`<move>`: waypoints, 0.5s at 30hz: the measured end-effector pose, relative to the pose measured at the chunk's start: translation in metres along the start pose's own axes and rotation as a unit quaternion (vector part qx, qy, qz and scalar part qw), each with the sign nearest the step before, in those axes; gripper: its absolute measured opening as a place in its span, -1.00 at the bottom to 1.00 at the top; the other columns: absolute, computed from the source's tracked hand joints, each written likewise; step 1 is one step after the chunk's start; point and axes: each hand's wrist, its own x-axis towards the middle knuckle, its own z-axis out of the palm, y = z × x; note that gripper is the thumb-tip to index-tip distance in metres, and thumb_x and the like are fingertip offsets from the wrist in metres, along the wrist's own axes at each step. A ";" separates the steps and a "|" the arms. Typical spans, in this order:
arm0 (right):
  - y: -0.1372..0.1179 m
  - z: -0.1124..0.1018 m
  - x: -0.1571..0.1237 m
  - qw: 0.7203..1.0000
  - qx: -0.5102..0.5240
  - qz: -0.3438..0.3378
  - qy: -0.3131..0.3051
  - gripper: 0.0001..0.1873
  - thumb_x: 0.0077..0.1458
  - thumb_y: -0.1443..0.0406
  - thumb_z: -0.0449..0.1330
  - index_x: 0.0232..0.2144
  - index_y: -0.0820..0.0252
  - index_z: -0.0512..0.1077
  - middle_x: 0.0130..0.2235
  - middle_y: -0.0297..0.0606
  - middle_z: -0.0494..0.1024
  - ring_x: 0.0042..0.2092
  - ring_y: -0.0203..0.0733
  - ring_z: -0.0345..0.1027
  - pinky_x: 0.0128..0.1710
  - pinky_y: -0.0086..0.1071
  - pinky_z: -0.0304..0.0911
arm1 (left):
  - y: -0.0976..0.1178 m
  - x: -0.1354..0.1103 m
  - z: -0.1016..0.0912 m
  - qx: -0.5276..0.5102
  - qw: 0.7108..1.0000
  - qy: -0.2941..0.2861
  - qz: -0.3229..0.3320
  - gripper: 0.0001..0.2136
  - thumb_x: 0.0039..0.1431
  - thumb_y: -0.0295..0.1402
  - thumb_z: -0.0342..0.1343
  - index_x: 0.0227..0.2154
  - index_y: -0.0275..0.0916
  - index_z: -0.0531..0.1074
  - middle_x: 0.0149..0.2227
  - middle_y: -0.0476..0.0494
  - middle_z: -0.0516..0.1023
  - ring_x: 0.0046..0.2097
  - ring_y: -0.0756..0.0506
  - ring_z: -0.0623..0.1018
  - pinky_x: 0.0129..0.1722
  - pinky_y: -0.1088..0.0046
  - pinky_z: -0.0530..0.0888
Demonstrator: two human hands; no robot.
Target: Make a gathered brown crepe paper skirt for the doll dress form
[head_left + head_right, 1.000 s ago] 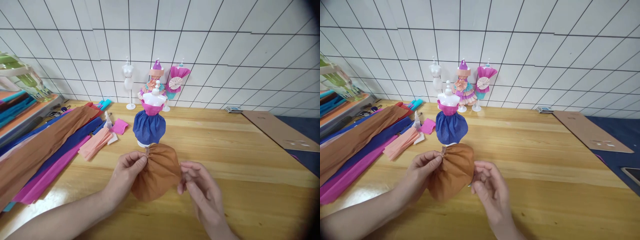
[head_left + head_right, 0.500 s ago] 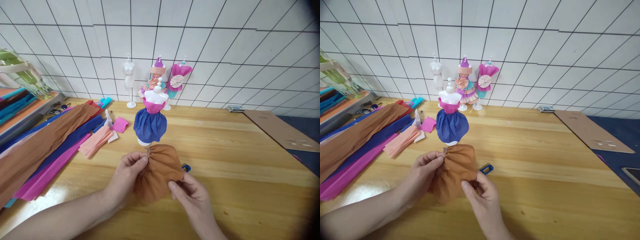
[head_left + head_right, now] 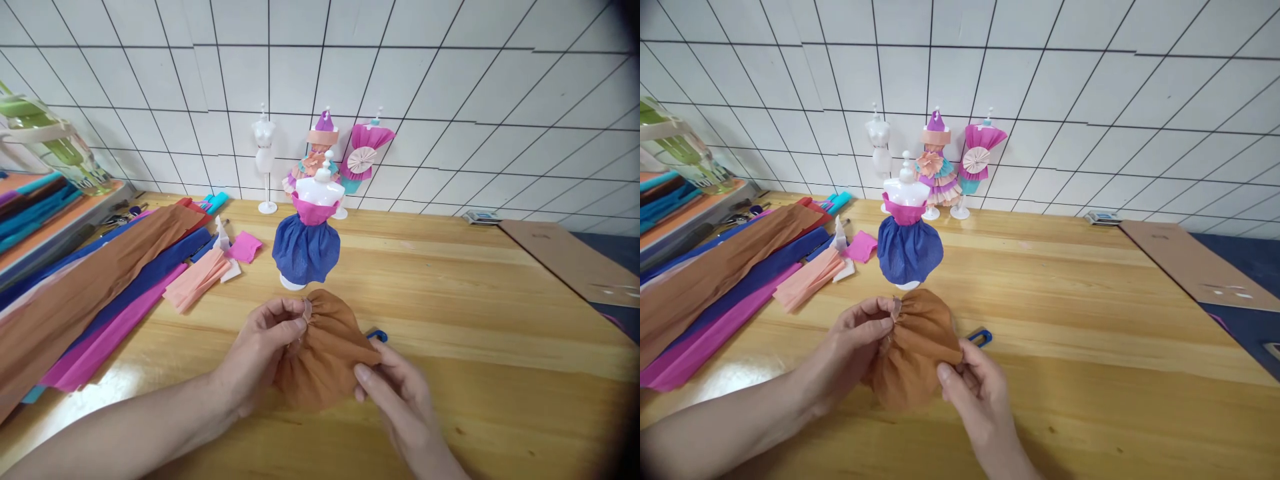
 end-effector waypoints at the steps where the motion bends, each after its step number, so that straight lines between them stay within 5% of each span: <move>1: 0.000 -0.007 0.003 1.000 -0.010 -0.020 -0.021 -0.66 -0.01 0.02 0.24 -0.38 0.17 0.50 -0.54 -0.33 0.38 -0.53 -0.29 0.18 -0.58 -0.43 0.16 | 0.000 0.000 -0.001 0.003 1.000 -0.005 0.001 -0.77 -0.10 -0.35 0.34 -0.39 -0.28 0.44 -0.40 0.00 0.42 -0.39 0.07 0.41 -0.35 0.58 0.32; 2: -0.003 -0.014 0.005 0.997 -0.025 -0.055 -0.040 -0.65 0.02 0.01 0.20 -0.37 0.17 0.50 -0.55 -0.32 0.36 -0.53 -0.27 0.18 -0.59 -0.42 0.14 | 0.000 0.001 -0.001 0.007 1.000 -0.013 0.005 -0.77 -0.09 -0.35 0.34 -0.38 -0.28 0.44 -0.38 0.00 0.44 -0.36 0.06 0.42 -0.32 0.57 0.33; 7: -0.048 -0.030 0.010 0.943 -0.189 -0.269 0.052 -0.87 0.16 0.30 0.13 -0.44 0.10 0.42 -0.52 -0.37 0.30 -0.49 -0.30 0.16 -0.56 -0.44 0.09 | -0.004 0.006 -0.006 0.094 0.992 -0.051 0.059 -0.72 -0.10 -0.33 0.36 -0.33 -0.29 0.45 -0.26 -0.09 0.49 -0.18 -0.03 0.47 -0.11 0.45 0.35; 11: -0.083 -0.007 0.008 0.858 -0.337 -0.368 -0.122 -0.76 0.08 0.50 0.14 -0.27 0.07 0.43 -0.44 -0.38 0.35 -0.47 -0.35 0.26 -0.52 -0.47 0.18 | -0.011 0.005 -0.009 0.173 0.975 -0.065 0.124 -0.65 -0.08 -0.32 0.35 -0.20 -0.21 0.42 -0.10 -0.14 0.46 0.00 -0.16 0.44 0.02 0.27 0.35; 15: -0.085 0.012 0.017 0.818 -0.420 -0.344 -0.189 -0.80 0.10 0.48 0.10 -0.32 0.15 0.47 -0.42 -0.34 0.38 -0.44 -0.34 0.29 -0.47 -0.45 0.21 | -0.017 0.002 -0.012 0.282 0.934 -0.081 0.206 -0.61 0.06 -0.37 0.25 -0.02 -0.04 0.36 0.05 -0.12 0.36 0.09 -0.17 0.39 -0.02 0.31 0.42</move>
